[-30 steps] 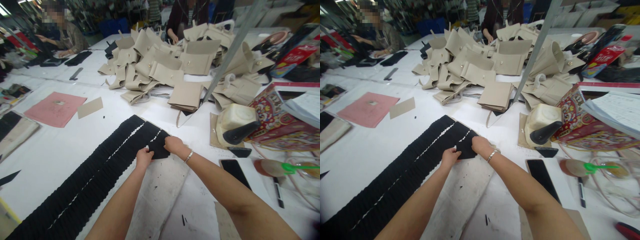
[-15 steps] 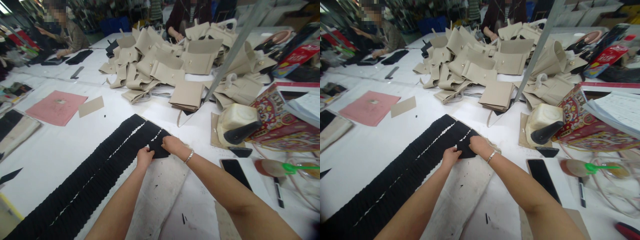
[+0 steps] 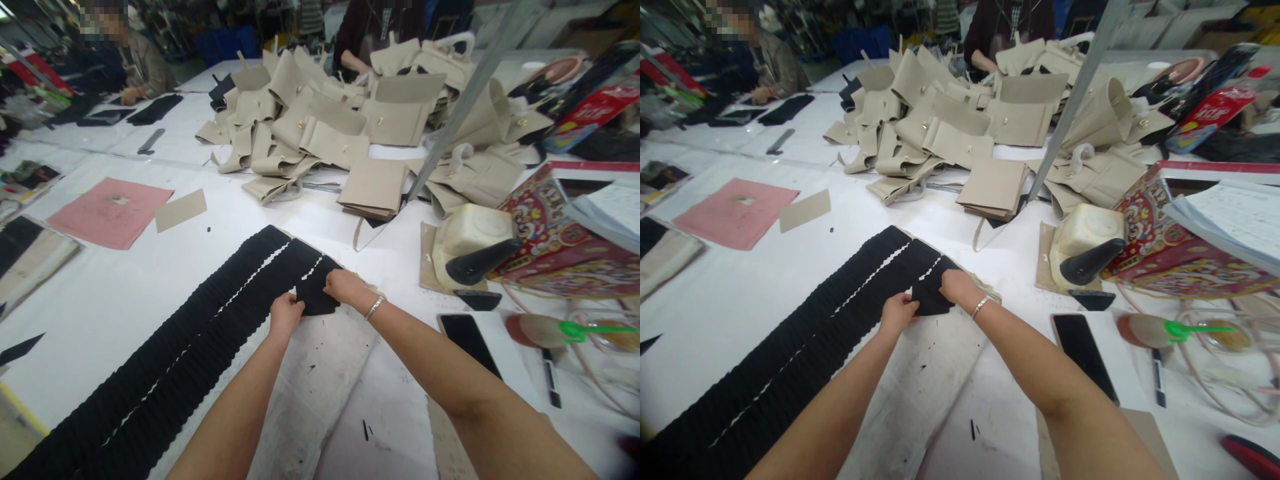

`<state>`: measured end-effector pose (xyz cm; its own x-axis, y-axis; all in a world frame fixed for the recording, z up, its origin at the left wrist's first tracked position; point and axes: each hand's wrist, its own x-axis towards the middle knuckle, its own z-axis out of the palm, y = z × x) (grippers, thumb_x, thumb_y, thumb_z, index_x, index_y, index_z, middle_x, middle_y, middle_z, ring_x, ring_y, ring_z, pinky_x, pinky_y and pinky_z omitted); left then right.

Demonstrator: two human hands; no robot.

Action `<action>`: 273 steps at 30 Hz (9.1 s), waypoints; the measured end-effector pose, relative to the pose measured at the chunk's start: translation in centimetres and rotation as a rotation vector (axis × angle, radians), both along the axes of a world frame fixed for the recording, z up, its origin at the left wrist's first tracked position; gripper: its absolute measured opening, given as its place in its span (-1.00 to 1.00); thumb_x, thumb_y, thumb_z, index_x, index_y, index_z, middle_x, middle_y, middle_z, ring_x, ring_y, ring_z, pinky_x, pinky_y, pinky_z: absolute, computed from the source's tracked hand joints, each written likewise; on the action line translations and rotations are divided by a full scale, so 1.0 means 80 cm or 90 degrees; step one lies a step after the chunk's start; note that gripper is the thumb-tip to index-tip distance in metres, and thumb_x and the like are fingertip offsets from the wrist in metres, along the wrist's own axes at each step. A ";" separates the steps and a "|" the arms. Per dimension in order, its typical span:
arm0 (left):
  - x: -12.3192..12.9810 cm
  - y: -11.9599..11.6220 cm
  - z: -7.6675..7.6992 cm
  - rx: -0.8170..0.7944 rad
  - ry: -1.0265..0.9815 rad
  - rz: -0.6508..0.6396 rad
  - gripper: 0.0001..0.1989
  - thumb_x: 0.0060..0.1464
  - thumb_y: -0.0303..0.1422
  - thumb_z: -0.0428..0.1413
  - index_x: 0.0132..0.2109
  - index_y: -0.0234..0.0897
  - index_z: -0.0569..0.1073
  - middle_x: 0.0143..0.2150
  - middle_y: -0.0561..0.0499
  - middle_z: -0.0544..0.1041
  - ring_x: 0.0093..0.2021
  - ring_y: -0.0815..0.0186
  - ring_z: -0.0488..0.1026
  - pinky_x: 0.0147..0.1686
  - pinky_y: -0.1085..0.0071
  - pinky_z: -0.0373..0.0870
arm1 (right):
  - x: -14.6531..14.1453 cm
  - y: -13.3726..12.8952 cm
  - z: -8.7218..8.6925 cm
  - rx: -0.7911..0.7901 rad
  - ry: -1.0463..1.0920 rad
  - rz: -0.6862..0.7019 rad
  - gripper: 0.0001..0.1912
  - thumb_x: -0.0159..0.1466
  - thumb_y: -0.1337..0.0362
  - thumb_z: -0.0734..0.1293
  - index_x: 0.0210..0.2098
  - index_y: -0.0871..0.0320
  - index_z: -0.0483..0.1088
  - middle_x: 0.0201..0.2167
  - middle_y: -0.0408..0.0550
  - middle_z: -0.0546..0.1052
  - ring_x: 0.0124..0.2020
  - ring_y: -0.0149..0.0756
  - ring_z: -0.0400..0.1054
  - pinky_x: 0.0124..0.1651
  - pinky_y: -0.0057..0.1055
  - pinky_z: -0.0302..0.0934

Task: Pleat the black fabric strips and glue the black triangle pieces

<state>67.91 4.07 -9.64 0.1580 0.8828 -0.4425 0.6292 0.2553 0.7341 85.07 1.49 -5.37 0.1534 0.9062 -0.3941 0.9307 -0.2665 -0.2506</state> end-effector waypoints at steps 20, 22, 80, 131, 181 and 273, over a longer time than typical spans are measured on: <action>-0.004 -0.004 -0.002 -0.009 -0.037 0.039 -0.90 -0.18 -0.43 0.10 -0.41 -0.35 0.43 -0.47 -0.01 0.49 -0.50 0.29 0.48 -0.57 0.46 0.43 | -0.005 0.002 0.007 -0.007 0.004 0.011 -0.73 0.17 0.15 0.25 -0.29 0.19 0.49 -0.25 0.08 0.54 -0.20 -0.19 0.41 -0.22 -0.42 0.23; -0.004 -0.005 -0.003 -0.009 -0.036 0.040 -0.90 -0.18 -0.43 0.10 -0.41 -0.35 0.43 -0.47 -0.01 0.49 -0.50 0.29 0.48 -0.57 0.47 0.43 | -0.006 0.002 0.004 -0.009 0.007 0.011 -0.74 0.15 0.16 0.27 -0.30 0.18 0.49 -0.25 0.07 0.54 -0.20 -0.20 0.41 -0.22 -0.44 0.23; -0.021 -0.011 0.006 -0.039 -0.030 0.014 -0.93 -0.09 -0.45 0.09 -0.44 -0.32 0.32 -0.64 0.08 0.40 -0.62 0.32 0.44 -0.63 0.48 0.37 | -0.028 0.005 -0.021 -0.008 0.000 0.019 -0.69 0.14 0.23 0.26 -0.22 0.29 0.48 -0.22 0.18 0.53 -0.15 -0.14 0.41 -0.17 -0.42 0.25; -0.034 -0.013 -0.002 0.015 -0.017 0.041 -0.96 -0.13 -0.45 0.09 -0.42 -0.30 0.36 -0.60 0.08 0.44 -0.61 0.35 0.45 -0.58 0.51 0.36 | -0.036 0.000 0.001 0.012 -0.022 0.035 -0.73 0.18 0.22 0.24 -0.24 0.25 0.45 -0.21 0.15 0.52 -0.15 -0.14 0.40 -0.19 -0.40 0.24; -0.041 -0.023 0.007 -0.001 0.083 -0.039 -0.90 -0.08 -0.39 0.10 -0.35 -0.31 0.39 -0.54 0.02 0.46 -0.53 0.30 0.46 -0.49 0.45 0.35 | -0.071 -0.018 -0.004 -0.006 0.022 0.082 -0.74 0.17 0.21 0.26 -0.30 0.24 0.49 -0.28 0.13 0.54 -0.20 -0.15 0.42 -0.22 -0.42 0.24; -0.463 -0.334 0.071 0.010 0.216 0.129 -0.73 -0.12 -0.21 0.16 -0.28 -0.30 0.44 -0.40 -0.01 0.49 -0.35 0.29 0.42 -0.28 0.39 0.31 | -0.387 -0.288 0.012 -0.099 0.314 0.184 -0.85 0.15 0.28 0.24 -0.37 0.20 0.43 -0.47 -0.11 0.49 -0.42 -0.40 0.33 -0.34 -0.52 0.09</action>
